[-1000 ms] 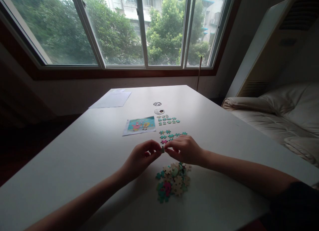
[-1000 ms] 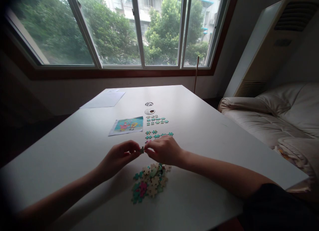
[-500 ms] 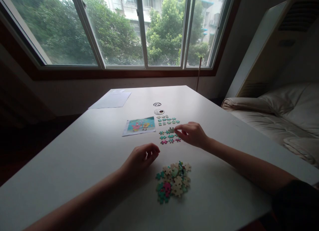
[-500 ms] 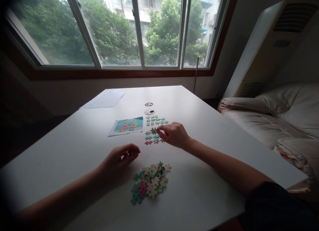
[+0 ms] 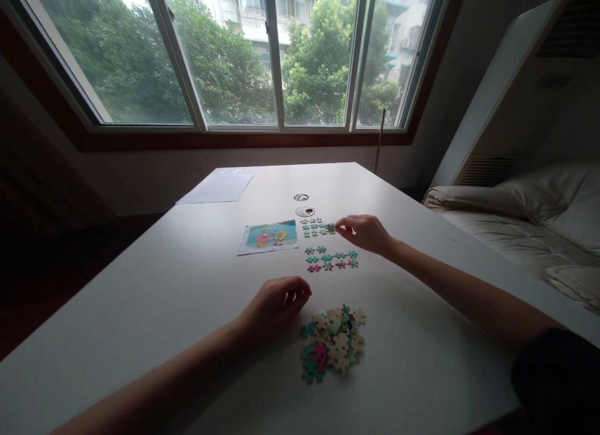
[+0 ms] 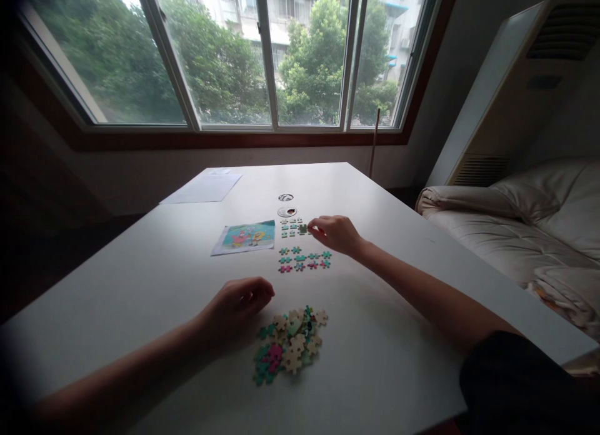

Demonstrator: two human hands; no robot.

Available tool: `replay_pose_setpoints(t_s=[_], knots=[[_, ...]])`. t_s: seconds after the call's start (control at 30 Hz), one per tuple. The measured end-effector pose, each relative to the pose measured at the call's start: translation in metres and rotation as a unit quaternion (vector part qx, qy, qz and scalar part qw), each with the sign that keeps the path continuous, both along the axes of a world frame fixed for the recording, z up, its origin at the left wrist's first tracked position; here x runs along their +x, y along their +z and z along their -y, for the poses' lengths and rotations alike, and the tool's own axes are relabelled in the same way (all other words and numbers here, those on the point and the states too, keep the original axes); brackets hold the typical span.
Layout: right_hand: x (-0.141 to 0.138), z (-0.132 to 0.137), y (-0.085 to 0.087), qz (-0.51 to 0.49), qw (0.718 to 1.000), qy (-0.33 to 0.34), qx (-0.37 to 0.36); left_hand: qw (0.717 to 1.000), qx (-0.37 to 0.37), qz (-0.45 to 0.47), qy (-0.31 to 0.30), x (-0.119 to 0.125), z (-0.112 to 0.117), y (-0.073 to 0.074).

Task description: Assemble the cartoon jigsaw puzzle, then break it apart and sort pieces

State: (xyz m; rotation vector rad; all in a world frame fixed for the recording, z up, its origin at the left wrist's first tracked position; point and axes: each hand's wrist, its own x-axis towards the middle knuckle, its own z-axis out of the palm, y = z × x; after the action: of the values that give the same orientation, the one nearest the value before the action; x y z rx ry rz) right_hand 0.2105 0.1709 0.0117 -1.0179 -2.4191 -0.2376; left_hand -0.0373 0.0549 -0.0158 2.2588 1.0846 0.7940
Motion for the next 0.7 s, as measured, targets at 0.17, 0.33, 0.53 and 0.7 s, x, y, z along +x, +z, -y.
replay_pose_setpoints(t_s=[0.17, 0.33, 0.53, 0.7], knots=[[-0.010, -0.045, 0.004, 0.047, 0.992, -0.095, -0.069, 1.000, -0.004, 0.007, 0.007, -0.002, 0.001, 0.000], [-0.019, -0.075, 0.000, 0.082, 0.982, -0.121, -0.119, 1.000, -0.013, 0.016, 0.010, -0.003, 0.002, 0.002], [-0.017, -0.101, -0.006, 0.101, 0.968, -0.134, -0.186, 0.999, -0.033, 0.027, 0.023, -0.005, -0.001, 0.001], [-0.018, -0.113, -0.009, 0.099, 0.961, -0.129, -0.224, 0.998, -0.040, 0.031, 0.027, -0.006, -0.003, -0.001]])
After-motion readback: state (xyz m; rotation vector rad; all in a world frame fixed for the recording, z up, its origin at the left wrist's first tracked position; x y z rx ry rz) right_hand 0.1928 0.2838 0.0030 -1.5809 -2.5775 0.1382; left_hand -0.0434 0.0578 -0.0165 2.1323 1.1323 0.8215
